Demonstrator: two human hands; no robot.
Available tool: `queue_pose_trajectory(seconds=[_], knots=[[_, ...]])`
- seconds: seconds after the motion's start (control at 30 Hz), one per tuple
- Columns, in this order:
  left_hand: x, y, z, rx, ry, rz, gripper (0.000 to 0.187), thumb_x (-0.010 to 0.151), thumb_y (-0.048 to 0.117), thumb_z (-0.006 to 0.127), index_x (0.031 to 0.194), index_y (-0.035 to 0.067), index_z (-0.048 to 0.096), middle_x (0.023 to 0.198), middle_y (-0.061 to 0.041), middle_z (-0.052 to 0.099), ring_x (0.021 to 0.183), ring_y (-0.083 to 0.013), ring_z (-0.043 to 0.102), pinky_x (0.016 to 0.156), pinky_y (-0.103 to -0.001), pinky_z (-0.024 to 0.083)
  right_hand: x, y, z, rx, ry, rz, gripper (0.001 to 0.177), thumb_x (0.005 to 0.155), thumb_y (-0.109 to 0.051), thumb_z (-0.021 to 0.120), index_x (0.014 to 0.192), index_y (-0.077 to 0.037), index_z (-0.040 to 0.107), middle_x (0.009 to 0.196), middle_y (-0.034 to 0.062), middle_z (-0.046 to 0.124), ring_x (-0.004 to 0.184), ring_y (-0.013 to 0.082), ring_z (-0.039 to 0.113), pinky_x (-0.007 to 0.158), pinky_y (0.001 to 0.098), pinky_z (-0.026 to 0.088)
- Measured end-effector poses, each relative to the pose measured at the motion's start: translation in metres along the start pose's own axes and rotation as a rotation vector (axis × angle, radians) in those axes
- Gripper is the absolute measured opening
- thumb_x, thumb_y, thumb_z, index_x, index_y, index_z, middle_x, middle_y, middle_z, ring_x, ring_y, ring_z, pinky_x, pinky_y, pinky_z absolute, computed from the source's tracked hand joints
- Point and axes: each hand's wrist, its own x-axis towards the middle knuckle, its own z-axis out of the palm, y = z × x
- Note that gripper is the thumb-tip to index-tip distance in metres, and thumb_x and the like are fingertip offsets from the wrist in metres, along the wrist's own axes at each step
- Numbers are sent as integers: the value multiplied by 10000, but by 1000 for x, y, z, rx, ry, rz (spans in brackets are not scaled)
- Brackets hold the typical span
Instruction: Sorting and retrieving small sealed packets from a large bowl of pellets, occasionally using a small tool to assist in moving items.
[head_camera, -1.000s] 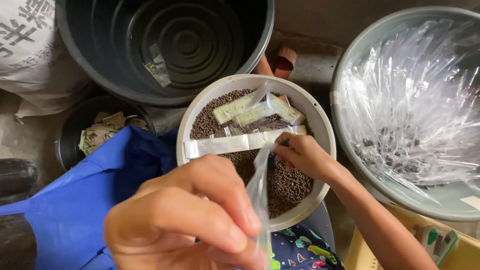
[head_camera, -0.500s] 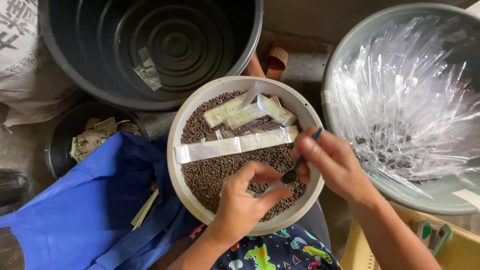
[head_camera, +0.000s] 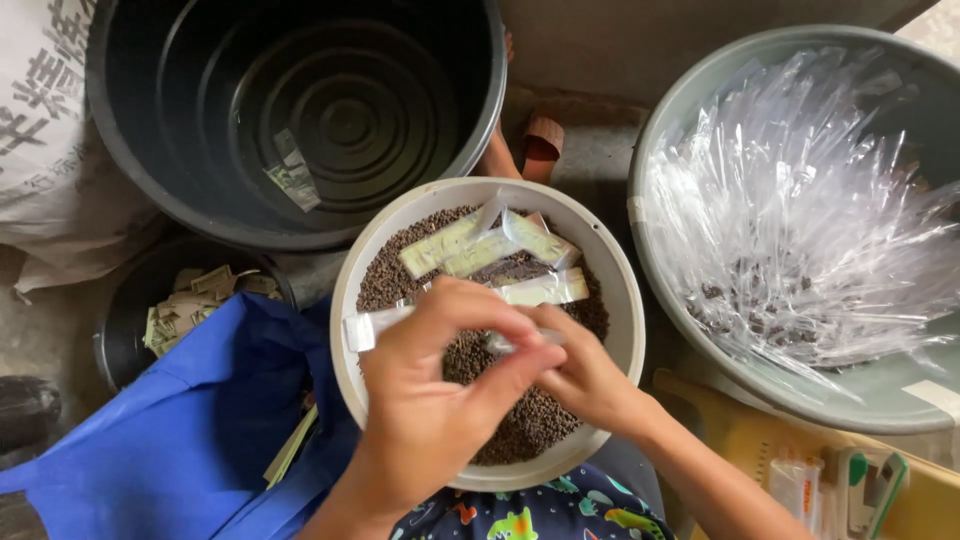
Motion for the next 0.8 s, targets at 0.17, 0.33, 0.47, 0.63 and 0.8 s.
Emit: queue_pose_trajectory(seconds=[0.17, 0.33, 0.47, 0.63, 0.8], knots=[[-12, -51, 19, 69, -362, -324, 395, 885, 258, 713, 1186, 36, 588, 1011, -88, 627, 885, -203, 593, 785, -351, 469, -6, -28, -33, 21, 282, -157, 95, 867, -10, 629, 955, -40, 653, 963, 24, 597, 774, 121, 526, 682, 239, 433], [-18, -106, -4, -41, -398, -350, 270, 1025, 292, 514, 913, 107, 675, 800, -7, 682, 732, -109, 600, 715, -260, 508, -16, -5, -52, 579, 639, -115, 56, 1004, -37, 625, 1040, -18, 587, 988, 100, 639, 713, 102, 567, 642, 202, 477], [-12, -113, -5, 425, -19, -21, 93, 945, 67, 644, 963, 73, 735, 836, -55, 611, 760, -174, 564, 716, -293, 472, -27, -22, -20, 142, 227, -210, 197, 828, 58, 676, 994, -39, 718, 998, 80, 676, 747, 138, 617, 614, 231, 536], [-25, -115, 15, 568, -20, -27, 257, 828, 33, 732, 1085, 44, 718, 975, -56, 750, 858, -161, 669, 865, -329, 511, -27, -20, 1, 16, -64, -298, 60, 904, -30, 733, 961, -39, 720, 1260, 131, 547, 882, 188, 590, 781, 307, 540], [-30, -90, 34, 548, -135, 258, 314, 734, -115, 660, 961, 94, 601, 842, 13, 629, 909, -168, 560, 959, -374, 405, -5, 5, 6, 617, 322, 279, 174, 1055, -194, 532, 1003, -28, 526, 764, 70, 606, 560, 115, 559, 471, 228, 490]])
